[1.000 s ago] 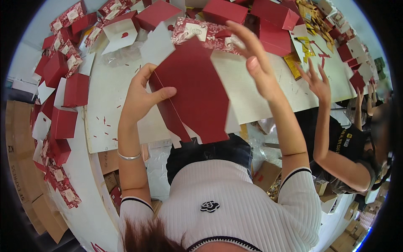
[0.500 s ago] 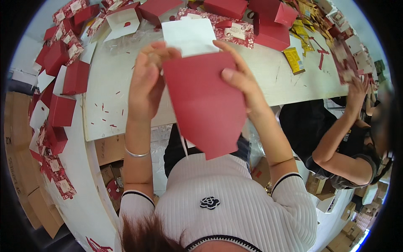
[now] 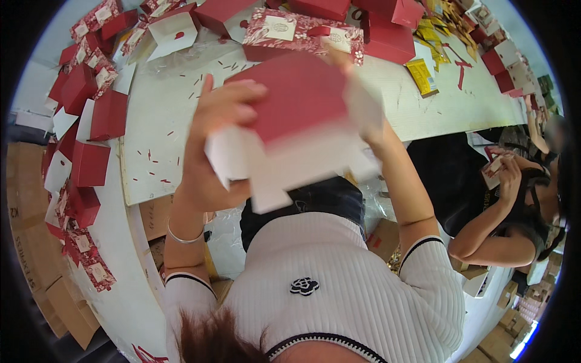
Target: The person folds red paper sheets into small rectangular boxes and inserts them into decorative patterned sleeves. The person repeatedly picks up red paper, folds it into a box shape, and places it into a sleeve, then sets the completed unit aside.
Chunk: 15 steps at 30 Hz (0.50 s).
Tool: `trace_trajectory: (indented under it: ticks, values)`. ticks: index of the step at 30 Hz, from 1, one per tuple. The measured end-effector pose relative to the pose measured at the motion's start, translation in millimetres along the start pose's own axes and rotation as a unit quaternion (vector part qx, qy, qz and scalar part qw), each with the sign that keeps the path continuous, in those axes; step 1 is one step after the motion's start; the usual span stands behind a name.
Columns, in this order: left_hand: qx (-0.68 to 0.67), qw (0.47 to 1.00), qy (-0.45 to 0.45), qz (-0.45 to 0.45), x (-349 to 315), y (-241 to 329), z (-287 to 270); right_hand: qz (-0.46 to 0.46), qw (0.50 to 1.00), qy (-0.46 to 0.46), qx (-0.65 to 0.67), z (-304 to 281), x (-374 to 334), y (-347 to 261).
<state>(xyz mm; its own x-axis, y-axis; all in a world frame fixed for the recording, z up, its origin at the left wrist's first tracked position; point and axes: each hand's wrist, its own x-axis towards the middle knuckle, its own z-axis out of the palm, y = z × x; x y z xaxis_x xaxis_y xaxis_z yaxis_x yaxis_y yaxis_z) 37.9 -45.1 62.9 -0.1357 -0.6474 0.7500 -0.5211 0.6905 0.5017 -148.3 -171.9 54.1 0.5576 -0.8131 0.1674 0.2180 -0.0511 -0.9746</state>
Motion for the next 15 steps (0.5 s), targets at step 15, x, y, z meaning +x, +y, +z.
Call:
trace_trajectory:
  ticks: [15]
  values:
    - [-0.189,0.9,0.315,-0.234,27,21,33,-0.25,0.965,0.007,0.074,54,-14,-14]
